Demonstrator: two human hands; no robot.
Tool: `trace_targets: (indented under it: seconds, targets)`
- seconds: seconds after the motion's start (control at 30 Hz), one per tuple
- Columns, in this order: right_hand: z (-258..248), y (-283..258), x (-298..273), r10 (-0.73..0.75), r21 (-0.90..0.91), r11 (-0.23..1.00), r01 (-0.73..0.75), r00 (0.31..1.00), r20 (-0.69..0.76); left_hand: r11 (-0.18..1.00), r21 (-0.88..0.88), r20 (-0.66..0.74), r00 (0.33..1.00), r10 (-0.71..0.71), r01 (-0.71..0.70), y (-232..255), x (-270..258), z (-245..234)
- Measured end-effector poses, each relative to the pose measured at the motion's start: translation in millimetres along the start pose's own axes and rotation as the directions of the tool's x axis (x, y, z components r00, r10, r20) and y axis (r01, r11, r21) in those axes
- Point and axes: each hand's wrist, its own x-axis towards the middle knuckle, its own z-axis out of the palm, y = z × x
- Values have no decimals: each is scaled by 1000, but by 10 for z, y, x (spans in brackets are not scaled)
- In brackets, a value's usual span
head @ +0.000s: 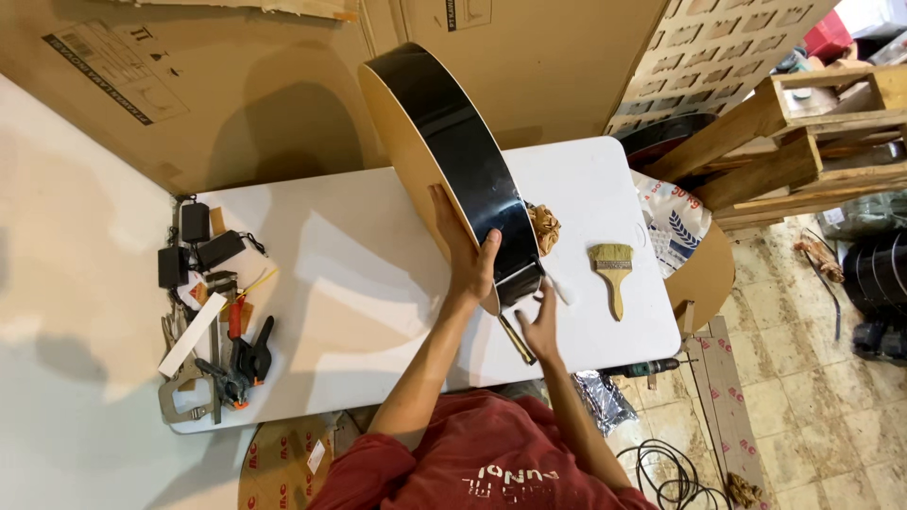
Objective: The person applies glue from a small bottle along the inner edge of a curved black object, likely a guitar body, held vertically on a white table. The person rotates the object to access different sections and continues applying glue along the seam.
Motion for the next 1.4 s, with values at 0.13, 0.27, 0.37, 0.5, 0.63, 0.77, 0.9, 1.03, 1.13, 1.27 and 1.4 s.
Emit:
trace_targets:
  seconds: [0.13,0.27,0.37,0.5,0.63,0.77,0.9,1.03,1.13,1.27,1.4]
  targets:
    - [48,28,-46,23,-20,1000,-20,990,137,999,28,-29,999,21,-20,67,-56,84]
    - [-25,-90,3,28,29,999,-36,970,243,998,65,-45,999,28,-25,113,-149,131]
    - [-9,208,-46,49,124,989,-86,960,276,995,94,-59,997,41,-35,211,-178,158]
    - [-35,323,-55,88,186,975,-126,976,200,991,128,-93,994,57,-45,272,-243,266]
    - [-128,715,-32,75,191,975,-115,976,204,988,148,-103,993,57,-41,280,-382,375]
    - [-233,1122,101,57,186,977,-108,963,262,972,220,-138,984,109,-77,268,-432,490]
    - [-308,1106,248,84,148,981,-129,957,279,956,272,-128,980,150,-110,257,-480,508]
    - [-89,1182,344,90,115,985,-130,948,305,954,282,-130,981,147,-105,135,-605,364]
    - [27,924,491,70,54,994,-93,942,327,973,209,-149,980,130,-98,-73,-740,274]
    - [119,476,628,64,90,991,-97,945,321,993,104,-230,970,73,-50,-21,-588,-26]
    - [129,-158,735,33,95,993,-70,937,348,1000,-4,-373,927,-21,21,135,-217,-467]
